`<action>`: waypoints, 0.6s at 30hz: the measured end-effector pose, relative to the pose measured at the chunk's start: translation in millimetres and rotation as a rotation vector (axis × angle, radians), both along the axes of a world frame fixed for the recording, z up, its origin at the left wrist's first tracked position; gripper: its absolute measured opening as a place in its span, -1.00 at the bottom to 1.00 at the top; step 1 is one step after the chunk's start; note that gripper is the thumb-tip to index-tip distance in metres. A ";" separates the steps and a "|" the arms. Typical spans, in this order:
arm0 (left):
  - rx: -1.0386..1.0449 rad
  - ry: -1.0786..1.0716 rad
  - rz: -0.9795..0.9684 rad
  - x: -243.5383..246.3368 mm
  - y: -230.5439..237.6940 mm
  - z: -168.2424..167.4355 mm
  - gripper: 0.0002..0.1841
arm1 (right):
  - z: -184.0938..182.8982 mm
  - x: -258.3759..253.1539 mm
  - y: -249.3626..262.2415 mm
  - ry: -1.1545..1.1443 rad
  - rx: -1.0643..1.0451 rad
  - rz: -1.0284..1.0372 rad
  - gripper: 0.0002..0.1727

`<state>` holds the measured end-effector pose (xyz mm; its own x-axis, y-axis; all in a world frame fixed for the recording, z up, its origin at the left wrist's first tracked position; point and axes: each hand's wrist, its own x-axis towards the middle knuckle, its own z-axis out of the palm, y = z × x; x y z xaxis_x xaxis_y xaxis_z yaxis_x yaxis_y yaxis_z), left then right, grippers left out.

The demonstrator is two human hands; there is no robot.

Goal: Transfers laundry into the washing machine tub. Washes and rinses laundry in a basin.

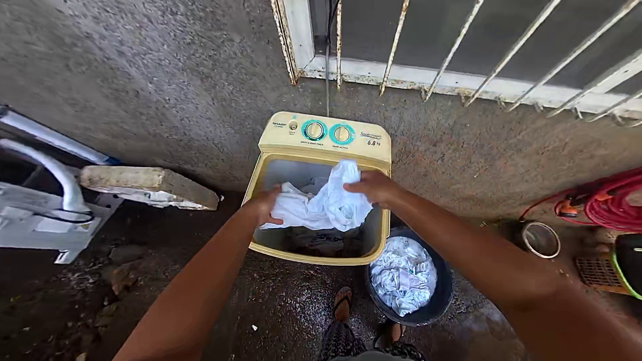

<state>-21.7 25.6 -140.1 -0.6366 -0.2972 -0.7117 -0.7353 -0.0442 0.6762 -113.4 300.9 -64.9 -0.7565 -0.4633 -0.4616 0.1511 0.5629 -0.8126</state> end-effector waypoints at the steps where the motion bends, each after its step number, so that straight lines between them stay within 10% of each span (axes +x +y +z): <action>1: -0.022 -0.021 -0.048 0.2 -1.3 -6.8 -0.24 | -26.3 -7.3 -4.4 -0.015 0.074 0.041 -0.57; 7: -0.243 -0.097 -0.387 -2.7 12.6 22.0 -0.24 | -125.5 -47.0 -6.7 0.024 0.449 0.183 -0.37; 15: -0.919 -0.311 -0.866 -11.0 -12.1 -4.3 -0.64 | -81.3 -59.0 7.4 0.321 0.391 0.160 -0.29; 18: -0.997 -0.371 -0.781 -19.7 1.0 -12.7 -0.50 | -64.2 -52.1 21.1 0.434 0.220 0.255 -0.40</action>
